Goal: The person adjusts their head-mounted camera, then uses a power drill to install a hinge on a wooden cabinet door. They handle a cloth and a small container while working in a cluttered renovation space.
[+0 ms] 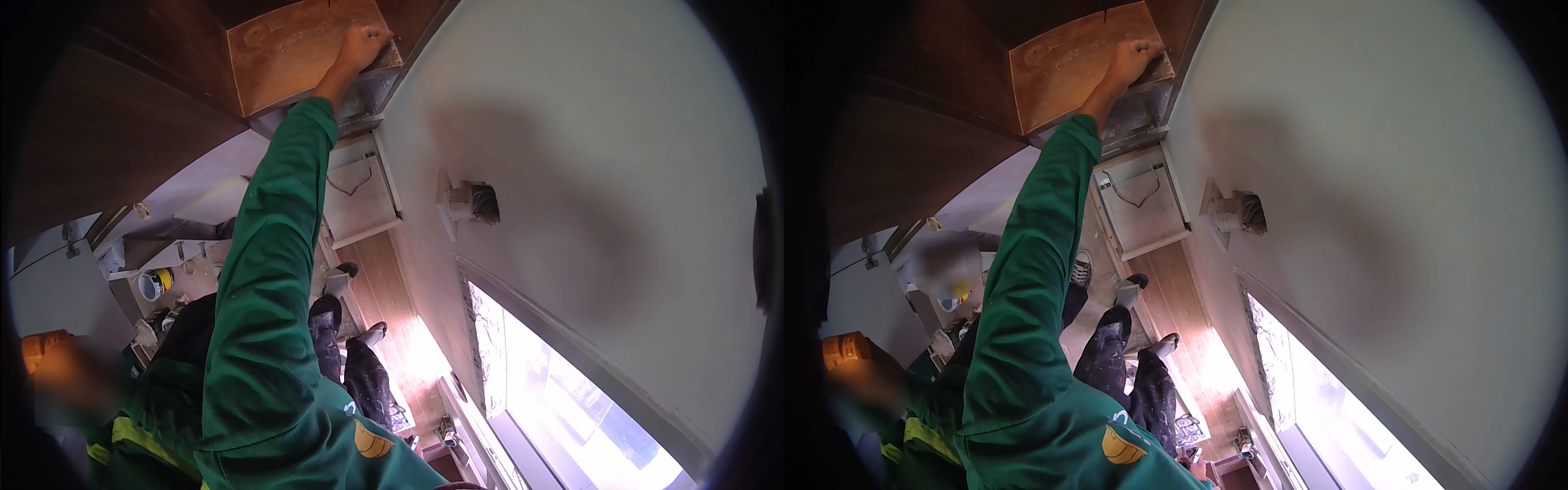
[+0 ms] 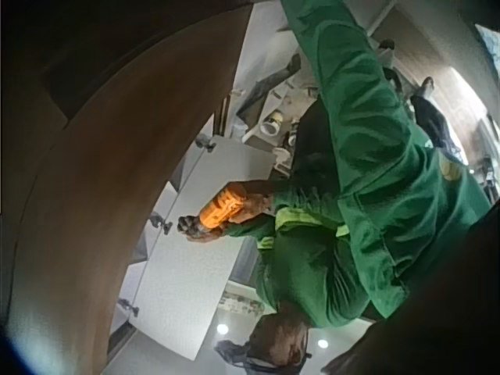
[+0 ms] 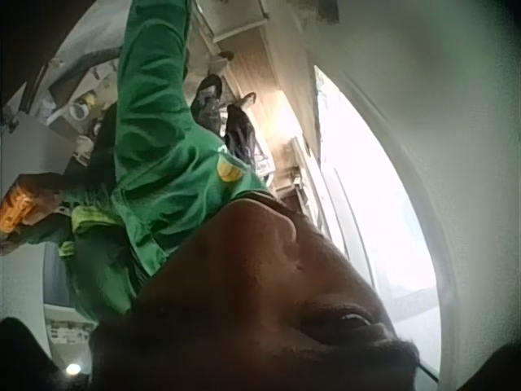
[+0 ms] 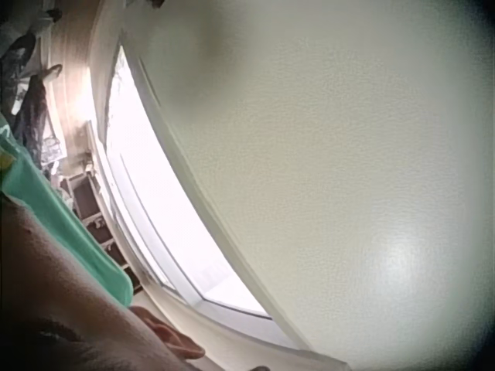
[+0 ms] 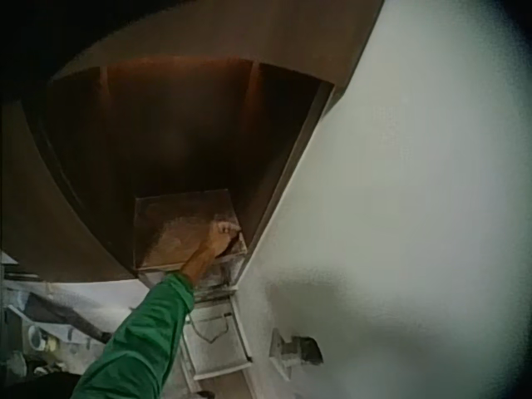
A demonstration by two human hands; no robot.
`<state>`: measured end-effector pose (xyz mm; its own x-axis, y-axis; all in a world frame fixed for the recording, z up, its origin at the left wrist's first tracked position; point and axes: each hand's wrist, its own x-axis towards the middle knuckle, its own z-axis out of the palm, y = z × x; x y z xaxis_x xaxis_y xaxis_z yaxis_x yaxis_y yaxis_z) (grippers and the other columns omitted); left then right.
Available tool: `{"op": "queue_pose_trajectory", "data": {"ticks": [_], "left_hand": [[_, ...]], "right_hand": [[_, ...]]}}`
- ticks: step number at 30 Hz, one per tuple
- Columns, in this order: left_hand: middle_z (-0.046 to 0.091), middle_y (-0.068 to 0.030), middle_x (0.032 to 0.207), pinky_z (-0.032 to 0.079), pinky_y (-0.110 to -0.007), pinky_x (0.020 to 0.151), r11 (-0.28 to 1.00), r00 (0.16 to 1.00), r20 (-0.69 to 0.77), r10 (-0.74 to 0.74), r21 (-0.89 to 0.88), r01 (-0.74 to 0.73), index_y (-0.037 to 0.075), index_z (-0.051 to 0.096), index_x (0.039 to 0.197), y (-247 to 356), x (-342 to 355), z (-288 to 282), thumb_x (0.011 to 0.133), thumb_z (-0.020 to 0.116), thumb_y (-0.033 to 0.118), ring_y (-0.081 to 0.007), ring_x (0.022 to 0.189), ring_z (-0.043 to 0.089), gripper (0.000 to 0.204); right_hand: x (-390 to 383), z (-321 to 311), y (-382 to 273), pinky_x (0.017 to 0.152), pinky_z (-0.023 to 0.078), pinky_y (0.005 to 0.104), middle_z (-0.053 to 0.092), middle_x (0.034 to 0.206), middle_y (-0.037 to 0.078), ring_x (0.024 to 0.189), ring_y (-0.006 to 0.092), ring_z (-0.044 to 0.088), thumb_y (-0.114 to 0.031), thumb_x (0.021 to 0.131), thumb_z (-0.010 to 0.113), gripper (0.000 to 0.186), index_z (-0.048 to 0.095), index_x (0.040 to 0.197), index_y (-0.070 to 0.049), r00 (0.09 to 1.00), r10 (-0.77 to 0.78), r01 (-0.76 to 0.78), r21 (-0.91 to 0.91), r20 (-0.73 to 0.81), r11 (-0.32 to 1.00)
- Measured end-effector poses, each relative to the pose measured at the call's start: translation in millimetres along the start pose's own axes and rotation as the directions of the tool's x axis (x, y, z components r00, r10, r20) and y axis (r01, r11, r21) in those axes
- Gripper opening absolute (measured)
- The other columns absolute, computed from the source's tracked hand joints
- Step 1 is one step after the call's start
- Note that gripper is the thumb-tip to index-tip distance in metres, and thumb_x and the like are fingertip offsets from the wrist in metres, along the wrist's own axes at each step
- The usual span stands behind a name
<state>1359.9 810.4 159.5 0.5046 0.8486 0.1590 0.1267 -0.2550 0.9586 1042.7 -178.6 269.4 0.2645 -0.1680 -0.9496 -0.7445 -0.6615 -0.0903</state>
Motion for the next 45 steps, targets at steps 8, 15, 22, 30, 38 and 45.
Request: {"op": "queue_pose_trajectory", "data": {"ticks": [8, 15, 22, 30, 38, 45], "left_hand": [[0.071, -0.0035, 0.093, 0.053, -0.03, 0.068, 0.594, 0.945, 0.223, -0.239, -0.737, 0.324, 0.006, 0.073, 0.101, -14, -22, -29, 0.093, 0.058, 0.016, -0.016, 0.086, 0.069, 0.02], [0.072, -0.017, 0.094, 0.054, -0.042, 0.074, 0.905, 0.976, -0.099, 0.195, 0.4, -0.141, 0.013, 0.074, 0.107, 34, -43, -11, 0.09, 0.064, 0.023, -0.033, 0.085, 0.07, 0.023], [0.07, -0.0204, 0.091, 0.053, -0.048, 0.079, 0.833, 1.0, 0.01, 0.017, 0.554, -0.02, 0.018, 0.075, 0.105, 28, -35, -3, 0.088, 0.066, 0.027, -0.0403, 0.09, 0.067, 0.021], [0.071, -0.0171, 0.086, 0.053, -0.046, 0.076, 0.854, 0.998, -0.011, 0.06, 0.518, -0.046, 0.015, 0.075, 0.099, 33, -37, 7, 0.088, 0.066, 0.027, -0.0369, 0.085, 0.069, 0.019], [0.072, -0.0159, 0.088, 0.053, -0.045, 0.077, 0.831, 1.0, 0.014, -0.002, 0.556, -0.006, 0.014, 0.074, 0.1, 39, -34, 10, 0.088, 0.067, 0.027, -0.0353, 0.088, 0.069, 0.019], [0.071, -0.0197, 0.101, 0.052, -0.039, 0.085, 0.925, 0.853, -0.435, 0.288, 0.358, -0.129, 0.001, 0.069, 0.109, 35, -82, 1, 0.092, 0.062, 0.022, -0.0335, 0.096, 0.068, 0.028]], "right_hand": [[4, 20, 29, 0.066, 0.055, 0.0332, 0.067, 0.086, 0.01, 0.072, 0.0169, 0.065, -0.002, 0.088, 0.065, 0.03, 0.051, 0.115, -0.001, 0.999, -0.028, 0.027, 0.07, 0.018, 0.997], [-2, 37, 47, 0.064, 0.055, 0.0319, 0.066, 0.086, 0.012, 0.071, 0.0179, 0.065, 0.004, 0.09, 0.063, 0.027, 0.05, 0.113, 0.0, 0.999, -0.033, 0.019, 0.36, 0.032, 0.933], [24, 29, 81, 0.059, 0.056, 0.0341, 0.066, 0.085, 0.014, 0.071, 0.022, 0.067, 0.0, 0.091, 0.065, 0.031, 0.043, 0.112, 0.004, 1.0, 0.027, -0.029, 0.166, 0.014, 0.986], [4, 59, 59, 0.061, 0.056, 0.0331, 0.067, 0.083, 0.011, 0.07, 0.0192, 0.068, -0.005, 0.088, 0.067, 0.02, 0.053, 0.101, 0.001, 0.999, -0.01, 0.012, 0.069, -0.041, 0.998], [18, 72, 84, 0.063, 0.055, 0.033, 0.068, 0.083, 0.011, 0.073, 0.0204, 0.069, -0.008, 0.088, 0.068, 0.023, 0.054, 0.104, 0.0, 0.999, -0.042, 0.043, 0.187, -0.009, 0.981], [14, 75, 89, 0.064, 0.054, 0.032, 0.067, 0.084, 0.01, 0.075, 0.0214, 0.069, -0.012, 0.089, 0.067, 0.027, 0.054, 0.108, 0.001, 0.996, -0.085, 0.079, 0.253, 0.012, 0.964]]}}
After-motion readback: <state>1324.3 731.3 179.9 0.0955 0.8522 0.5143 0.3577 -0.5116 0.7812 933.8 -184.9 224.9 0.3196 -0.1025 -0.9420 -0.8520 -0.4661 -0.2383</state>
